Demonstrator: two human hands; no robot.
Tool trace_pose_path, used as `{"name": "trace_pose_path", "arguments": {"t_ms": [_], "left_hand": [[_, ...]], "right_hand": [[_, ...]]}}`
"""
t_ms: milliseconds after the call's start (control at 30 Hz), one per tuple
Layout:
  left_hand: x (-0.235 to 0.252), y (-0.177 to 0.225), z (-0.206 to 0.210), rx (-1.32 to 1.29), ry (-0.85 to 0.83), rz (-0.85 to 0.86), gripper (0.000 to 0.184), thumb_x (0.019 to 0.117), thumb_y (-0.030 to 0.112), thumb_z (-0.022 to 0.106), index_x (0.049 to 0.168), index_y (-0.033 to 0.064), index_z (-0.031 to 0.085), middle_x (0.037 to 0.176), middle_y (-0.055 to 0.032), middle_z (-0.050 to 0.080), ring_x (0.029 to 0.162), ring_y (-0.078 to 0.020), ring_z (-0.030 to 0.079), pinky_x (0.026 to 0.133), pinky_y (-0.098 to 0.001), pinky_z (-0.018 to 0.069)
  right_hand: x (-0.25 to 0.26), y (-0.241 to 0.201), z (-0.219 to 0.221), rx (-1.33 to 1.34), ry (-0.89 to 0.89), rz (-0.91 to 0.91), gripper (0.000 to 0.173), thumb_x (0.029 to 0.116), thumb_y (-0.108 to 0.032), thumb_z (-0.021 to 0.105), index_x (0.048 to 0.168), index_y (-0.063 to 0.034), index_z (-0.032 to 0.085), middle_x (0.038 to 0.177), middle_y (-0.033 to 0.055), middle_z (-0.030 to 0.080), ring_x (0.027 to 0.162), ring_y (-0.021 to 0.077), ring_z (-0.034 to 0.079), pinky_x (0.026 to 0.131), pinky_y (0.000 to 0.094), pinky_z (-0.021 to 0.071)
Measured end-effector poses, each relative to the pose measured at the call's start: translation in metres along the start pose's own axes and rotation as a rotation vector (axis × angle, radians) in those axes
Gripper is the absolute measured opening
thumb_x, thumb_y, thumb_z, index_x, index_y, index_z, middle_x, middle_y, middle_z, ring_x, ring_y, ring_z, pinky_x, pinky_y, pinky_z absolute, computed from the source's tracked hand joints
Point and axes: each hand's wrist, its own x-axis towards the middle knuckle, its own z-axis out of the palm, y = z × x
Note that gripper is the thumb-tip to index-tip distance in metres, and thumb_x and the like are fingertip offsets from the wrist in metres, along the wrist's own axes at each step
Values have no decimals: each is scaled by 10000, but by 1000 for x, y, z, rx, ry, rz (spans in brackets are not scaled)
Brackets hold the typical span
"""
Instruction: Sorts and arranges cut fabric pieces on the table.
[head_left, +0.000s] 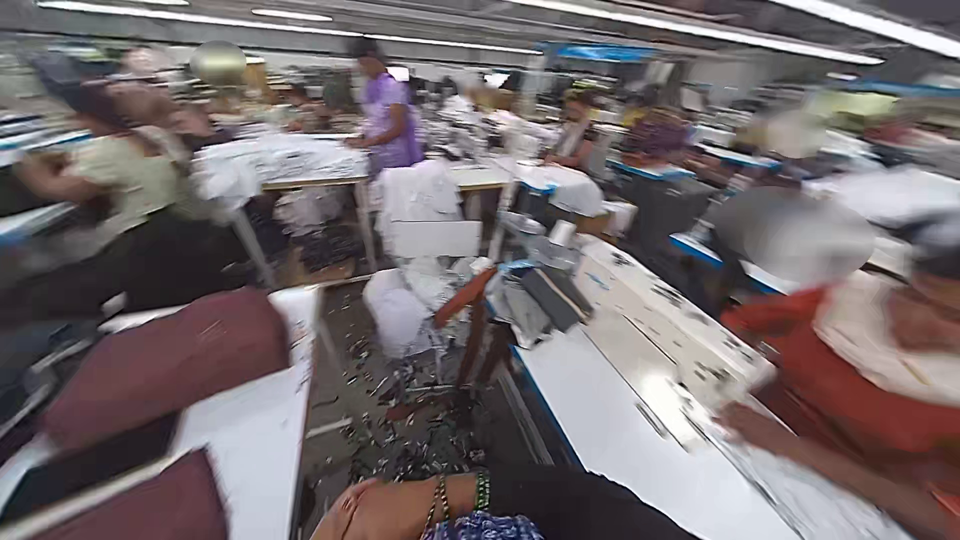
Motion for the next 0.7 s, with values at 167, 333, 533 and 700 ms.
{"name": "trace_pose_path", "arguments": {"t_ms": [167,333,533,700], "left_hand": [[-49,36,-26,104,213,57,721,958,299,654,1554,7,371,1469,-208,542,1304,-268,579,1105,-468,452],[-151,34,-32,292,768,11,547,976,294,667,1408,-21,557,1353,-223,619,1235,-293,614,1072,-454,474],[-238,-14,40,401,1358,-517,611,941,351,681,1433,7,565,1521,-219,498,1464,-400,402,1208,-617,238],[-237,-37,98,540,1504,-543,529,923,374,664,1321,26,664,1496,-217,532,1471,-453,380,1195,-665,229]], "right_hand": [[47,13,-19,203,149,-314,191,917,-75,662,851,84,744,866,165,750,874,201,726,864,383,569],[147,12,-29,284,45,-189,258,961,-90,581,1122,71,702,1145,145,706,1050,97,664,947,259,533],[227,0,25,206,-180,-252,396,971,-101,594,1308,107,599,1359,277,595,1273,293,581,1084,381,450],[227,-35,44,-91,-243,-379,269,1003,-155,587,1111,42,735,1077,229,711,1036,334,677,937,484,512]]}}
